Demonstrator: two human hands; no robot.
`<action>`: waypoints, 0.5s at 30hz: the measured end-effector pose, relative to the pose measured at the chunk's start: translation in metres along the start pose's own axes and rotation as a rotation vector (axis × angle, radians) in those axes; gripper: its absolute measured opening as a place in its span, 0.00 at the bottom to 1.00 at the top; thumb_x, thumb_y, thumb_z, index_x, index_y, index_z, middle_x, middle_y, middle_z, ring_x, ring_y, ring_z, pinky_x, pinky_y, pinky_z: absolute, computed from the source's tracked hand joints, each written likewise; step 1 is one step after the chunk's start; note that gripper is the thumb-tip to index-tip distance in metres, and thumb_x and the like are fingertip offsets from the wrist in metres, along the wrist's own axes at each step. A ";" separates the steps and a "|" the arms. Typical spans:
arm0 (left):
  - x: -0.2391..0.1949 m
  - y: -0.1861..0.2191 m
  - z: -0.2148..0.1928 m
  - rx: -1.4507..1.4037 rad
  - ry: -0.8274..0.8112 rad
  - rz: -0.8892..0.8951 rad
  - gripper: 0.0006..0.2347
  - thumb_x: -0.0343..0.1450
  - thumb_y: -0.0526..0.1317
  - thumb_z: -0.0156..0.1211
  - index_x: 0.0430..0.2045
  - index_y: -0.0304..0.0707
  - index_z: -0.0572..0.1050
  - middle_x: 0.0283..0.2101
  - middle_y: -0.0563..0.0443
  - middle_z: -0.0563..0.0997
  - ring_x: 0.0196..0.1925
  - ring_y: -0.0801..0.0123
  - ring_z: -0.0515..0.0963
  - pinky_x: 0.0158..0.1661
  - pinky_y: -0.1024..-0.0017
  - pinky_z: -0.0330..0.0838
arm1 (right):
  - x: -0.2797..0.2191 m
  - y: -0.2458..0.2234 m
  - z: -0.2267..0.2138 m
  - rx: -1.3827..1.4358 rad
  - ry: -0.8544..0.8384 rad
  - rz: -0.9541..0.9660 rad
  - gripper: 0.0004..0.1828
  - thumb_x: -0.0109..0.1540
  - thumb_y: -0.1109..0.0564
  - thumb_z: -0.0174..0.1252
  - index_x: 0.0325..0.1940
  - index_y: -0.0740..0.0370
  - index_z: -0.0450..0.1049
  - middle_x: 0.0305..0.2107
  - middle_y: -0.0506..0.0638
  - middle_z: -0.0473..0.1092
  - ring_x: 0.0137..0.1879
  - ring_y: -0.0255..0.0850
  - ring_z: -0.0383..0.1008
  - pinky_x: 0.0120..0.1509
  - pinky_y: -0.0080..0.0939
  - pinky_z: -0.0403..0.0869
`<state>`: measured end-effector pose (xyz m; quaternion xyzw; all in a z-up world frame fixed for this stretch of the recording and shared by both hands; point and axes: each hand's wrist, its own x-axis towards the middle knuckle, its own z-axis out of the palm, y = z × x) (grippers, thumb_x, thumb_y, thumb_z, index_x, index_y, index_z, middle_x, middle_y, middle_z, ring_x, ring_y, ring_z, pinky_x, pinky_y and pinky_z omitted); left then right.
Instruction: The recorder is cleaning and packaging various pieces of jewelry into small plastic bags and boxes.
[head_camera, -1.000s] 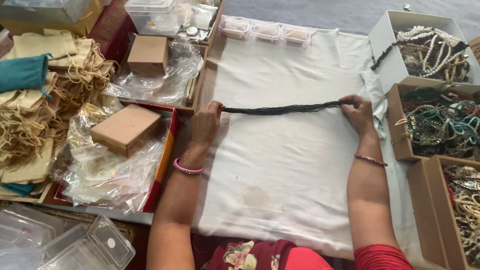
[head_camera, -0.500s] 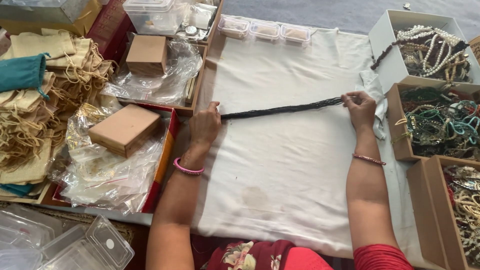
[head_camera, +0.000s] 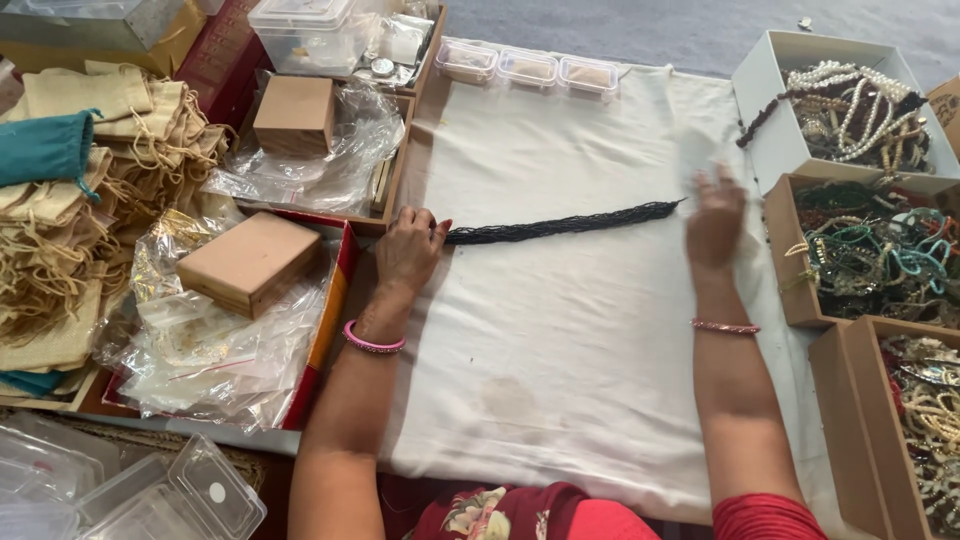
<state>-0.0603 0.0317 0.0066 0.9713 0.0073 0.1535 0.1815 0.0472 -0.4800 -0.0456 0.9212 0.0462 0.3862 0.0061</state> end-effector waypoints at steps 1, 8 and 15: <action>0.001 -0.001 -0.002 -0.003 0.003 -0.002 0.19 0.76 0.58 0.52 0.38 0.41 0.78 0.42 0.47 0.79 0.39 0.58 0.84 0.34 0.63 0.81 | 0.007 -0.037 -0.018 -0.001 0.003 -0.004 0.26 0.70 0.72 0.52 0.69 0.52 0.72 0.73 0.50 0.62 0.74 0.48 0.69 0.80 0.45 0.69; 0.004 -0.005 0.003 -0.060 -0.054 0.029 0.17 0.74 0.56 0.53 0.36 0.42 0.77 0.39 0.50 0.80 0.43 0.61 0.82 0.41 0.63 0.79 | 0.017 -0.190 -0.108 0.237 -0.291 -0.587 0.31 0.61 0.69 0.49 0.67 0.49 0.73 0.69 0.55 0.64 0.58 0.46 0.73 0.61 0.48 0.71; 0.004 -0.002 -0.004 -0.056 -0.178 0.009 0.15 0.74 0.55 0.55 0.34 0.43 0.76 0.38 0.51 0.81 0.45 0.62 0.81 0.46 0.63 0.78 | 0.014 -0.066 -0.064 0.140 -0.273 -0.077 0.16 0.63 0.63 0.55 0.50 0.51 0.83 0.53 0.51 0.78 0.55 0.49 0.77 0.62 0.52 0.73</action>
